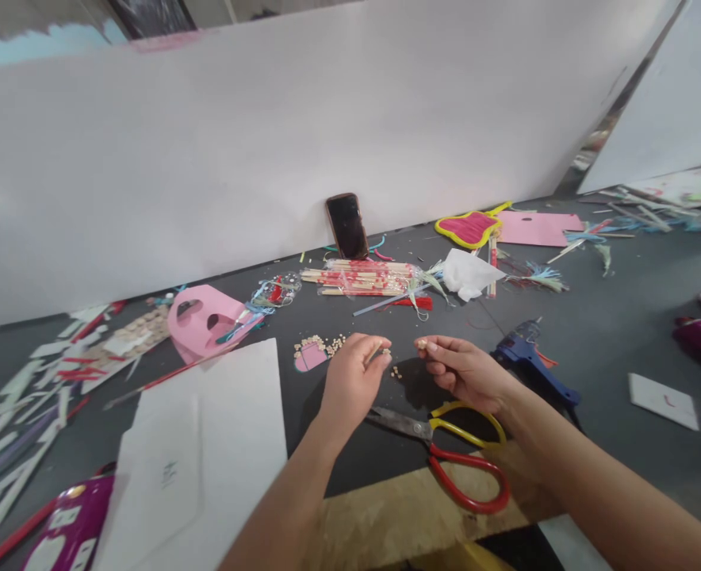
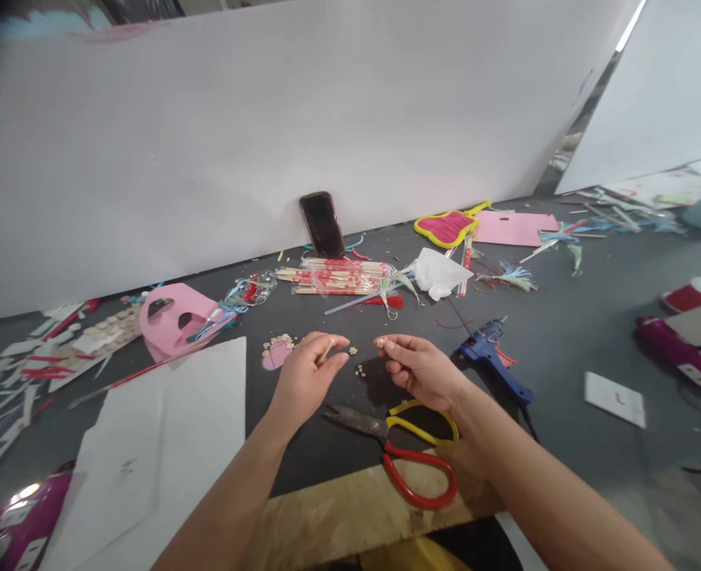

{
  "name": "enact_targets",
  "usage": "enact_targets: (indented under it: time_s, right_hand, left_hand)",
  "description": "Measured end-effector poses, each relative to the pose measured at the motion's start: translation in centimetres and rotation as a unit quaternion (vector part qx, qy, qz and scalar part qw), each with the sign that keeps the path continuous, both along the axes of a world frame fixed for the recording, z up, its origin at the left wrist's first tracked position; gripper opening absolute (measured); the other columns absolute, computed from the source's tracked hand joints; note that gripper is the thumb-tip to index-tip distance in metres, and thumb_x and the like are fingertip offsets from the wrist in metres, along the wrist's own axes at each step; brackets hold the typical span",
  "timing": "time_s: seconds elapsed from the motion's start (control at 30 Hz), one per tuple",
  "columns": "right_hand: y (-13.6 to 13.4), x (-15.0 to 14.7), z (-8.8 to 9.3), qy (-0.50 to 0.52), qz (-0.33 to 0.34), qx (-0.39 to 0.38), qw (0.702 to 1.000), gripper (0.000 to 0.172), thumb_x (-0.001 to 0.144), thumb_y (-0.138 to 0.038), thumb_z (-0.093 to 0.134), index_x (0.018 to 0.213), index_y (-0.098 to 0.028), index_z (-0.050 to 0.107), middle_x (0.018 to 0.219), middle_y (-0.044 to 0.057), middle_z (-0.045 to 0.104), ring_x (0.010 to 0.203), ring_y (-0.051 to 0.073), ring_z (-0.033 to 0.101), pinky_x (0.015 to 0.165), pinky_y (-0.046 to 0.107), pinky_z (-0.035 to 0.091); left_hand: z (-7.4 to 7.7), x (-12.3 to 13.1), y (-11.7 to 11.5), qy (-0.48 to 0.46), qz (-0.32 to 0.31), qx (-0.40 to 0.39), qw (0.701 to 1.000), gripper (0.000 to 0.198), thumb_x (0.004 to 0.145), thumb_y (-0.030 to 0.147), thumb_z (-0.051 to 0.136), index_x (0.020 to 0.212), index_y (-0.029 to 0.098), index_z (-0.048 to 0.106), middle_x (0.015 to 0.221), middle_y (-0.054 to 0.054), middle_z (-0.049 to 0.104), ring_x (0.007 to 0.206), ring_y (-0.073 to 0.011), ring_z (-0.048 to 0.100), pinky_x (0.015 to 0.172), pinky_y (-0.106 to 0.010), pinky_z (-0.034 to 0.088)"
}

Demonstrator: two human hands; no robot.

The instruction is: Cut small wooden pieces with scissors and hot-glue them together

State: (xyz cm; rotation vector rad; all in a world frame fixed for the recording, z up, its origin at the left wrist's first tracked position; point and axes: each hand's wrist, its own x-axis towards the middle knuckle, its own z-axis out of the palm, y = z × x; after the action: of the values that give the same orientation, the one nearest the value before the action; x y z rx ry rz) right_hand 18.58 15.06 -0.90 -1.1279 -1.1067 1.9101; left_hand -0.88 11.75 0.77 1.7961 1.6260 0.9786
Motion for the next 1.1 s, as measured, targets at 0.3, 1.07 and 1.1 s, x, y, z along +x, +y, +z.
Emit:
enact_targets:
  time_s: [0.3, 1.07, 1.1]
  right_hand:
    - [-2.1, -1.2, 1.2, 0.057, 0.004, -0.004, 0.998, 0.029, 0.075, -0.042, 0.067, 0.089, -0.018, 0.061, 0.066, -0.004, 0.046, 0.049, 0.003, 0.033, 0.040, 0.014, 0.022]
    - [-4.6, -1.3, 2.9, -0.131, -0.014, 0.143, 0.981, 0.028, 0.077, -0.045, 0.061, 0.085, -0.018, 0.062, 0.057, -0.005, 0.050, 0.047, 0.008, 0.045, 0.043, 0.019, 0.036]
    - [-4.7, -1.3, 2.9, -0.135, -0.014, 0.143, 0.980, 0.028, 0.077, -0.045, 0.062, 0.084, -0.018, 0.062, 0.058, -0.004, 0.051, 0.047, 0.007, 0.045, 0.043, 0.019, 0.035]
  left_hand:
    - [1.3, 1.6, -1.5, -0.143, -0.006, -0.075, 0.987, 0.014, 0.080, 0.022, 0.056, 0.091, 0.019, 0.064, 0.073, 0.002, 0.057, 0.055, -0.0078, 0.040, 0.054, -0.020, 0.035]
    - [0.9, 1.6, -2.8, -0.413, -0.018, -0.269, 0.870, 0.032, 0.068, 0.043, 0.070, 0.080, 0.015, 0.062, 0.052, 0.008, 0.040, 0.039, -0.0028, 0.026, 0.038, -0.019, 0.018]
    - [0.9, 1.6, -2.9, -0.392, -0.015, -0.262, 0.882, 0.030, 0.069, 0.043, 0.069, 0.080, 0.015, 0.063, 0.051, 0.008, 0.040, 0.040, -0.0035, 0.028, 0.039, -0.019, 0.020]
